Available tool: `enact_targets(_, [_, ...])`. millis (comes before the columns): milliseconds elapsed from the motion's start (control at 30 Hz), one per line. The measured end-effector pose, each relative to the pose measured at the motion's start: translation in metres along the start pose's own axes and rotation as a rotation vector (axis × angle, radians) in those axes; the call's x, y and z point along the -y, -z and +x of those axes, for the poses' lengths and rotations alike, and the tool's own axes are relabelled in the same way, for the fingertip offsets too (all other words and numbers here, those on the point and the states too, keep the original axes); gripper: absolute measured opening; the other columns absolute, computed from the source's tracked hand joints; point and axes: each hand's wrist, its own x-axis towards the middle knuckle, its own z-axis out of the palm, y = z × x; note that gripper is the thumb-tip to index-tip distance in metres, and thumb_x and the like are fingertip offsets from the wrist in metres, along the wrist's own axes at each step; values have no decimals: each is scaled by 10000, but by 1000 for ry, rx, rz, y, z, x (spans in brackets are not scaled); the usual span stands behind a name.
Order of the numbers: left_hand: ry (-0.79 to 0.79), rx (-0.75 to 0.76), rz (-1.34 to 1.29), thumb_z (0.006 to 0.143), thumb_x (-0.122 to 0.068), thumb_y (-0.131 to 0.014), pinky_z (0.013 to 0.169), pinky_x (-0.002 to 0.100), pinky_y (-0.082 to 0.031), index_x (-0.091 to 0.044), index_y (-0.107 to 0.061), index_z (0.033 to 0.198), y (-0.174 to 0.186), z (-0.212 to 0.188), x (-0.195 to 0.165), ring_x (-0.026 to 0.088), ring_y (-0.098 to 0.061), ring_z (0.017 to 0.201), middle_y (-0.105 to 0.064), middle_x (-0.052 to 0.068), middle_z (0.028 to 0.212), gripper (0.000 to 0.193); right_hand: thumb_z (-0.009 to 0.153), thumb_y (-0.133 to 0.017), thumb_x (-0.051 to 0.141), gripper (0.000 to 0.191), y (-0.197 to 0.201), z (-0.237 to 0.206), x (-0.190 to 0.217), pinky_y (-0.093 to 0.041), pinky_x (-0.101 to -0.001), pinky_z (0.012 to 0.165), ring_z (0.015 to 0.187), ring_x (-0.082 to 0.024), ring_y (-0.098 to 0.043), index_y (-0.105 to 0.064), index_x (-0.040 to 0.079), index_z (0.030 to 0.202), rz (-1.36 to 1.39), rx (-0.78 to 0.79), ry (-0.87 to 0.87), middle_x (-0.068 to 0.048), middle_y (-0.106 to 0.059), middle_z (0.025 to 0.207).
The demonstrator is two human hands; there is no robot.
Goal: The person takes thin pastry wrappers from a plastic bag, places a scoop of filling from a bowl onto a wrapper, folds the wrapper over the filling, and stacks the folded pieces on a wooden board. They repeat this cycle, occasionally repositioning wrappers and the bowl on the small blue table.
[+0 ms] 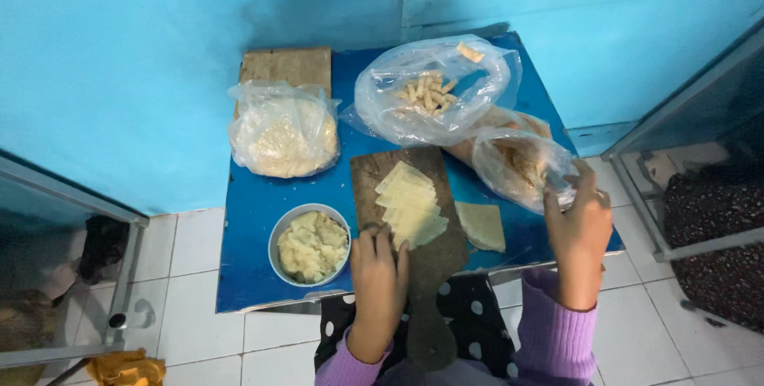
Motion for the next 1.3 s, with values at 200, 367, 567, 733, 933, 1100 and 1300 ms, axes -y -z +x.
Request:
enact_targets(200, [3,41,94,880,-139,-705,835,460,-452,27,-626,1010,-8,1,3,380,-548,946,-580,192,1012,225,858,-788,112,508,-15,-1,-10,-557,-444,704,794,-344,-719,-646,102,1345,-24,-26,4,-108,-764,924])
enact_targets(367, [15,67,152,893,-157,-702,821,458,-461,2,-637,976,-13,0,4,368,-566,948,-593,174,983,191,940,-732,-3,367,-17,0,-5,-576,-336,711,781,-247,-755,-653,56,1293,214,-183,18,-126,-756,935])
enact_targets(567, [-4,27,116,860,-175,-718,793,454,-465,7,-652,1019,-11,2,5,366,-571,927,-594,173,966,251,981,-710,-29,291,-21,0,5,-597,-311,792,895,-216,-775,-647,14,1262,358,-231,122,-134,-778,1025])
enact_targets(733, [18,67,121,863,-172,-717,785,455,-461,-20,-646,944,-10,5,2,361,-573,928,-593,158,947,186,946,-694,-77,299,-32,4,3,-581,-294,729,857,-216,-758,-683,-9,1238,303,-212,145,-181,-759,1000])
enact_targets(933, [20,119,124,902,-145,-692,777,455,-460,-25,-624,952,-9,6,0,355,-581,925,-593,162,942,146,976,-666,-125,258,-39,-1,-12,-586,-268,735,843,-176,-748,-623,-82,1227,619,-231,-14,-165,-752,953])
enact_targets(1100, [-14,67,45,875,-109,-674,785,465,-462,-13,-592,1034,-8,6,2,374,-602,946,-645,179,1000,203,1013,-688,-136,255,-36,-5,-28,-579,-262,745,855,-193,-747,-598,-102,1250,707,-277,-69,-189,-739,959])
enact_targets(1300, [-12,27,0,916,-74,-655,800,487,-480,14,-569,1073,-15,5,9,414,-619,939,-647,228,978,199,982,-606,-140,296,-12,-19,-35,-593,-274,708,822,-198,-738,-589,-103,1275,810,-249,-221,-209,-734,987])
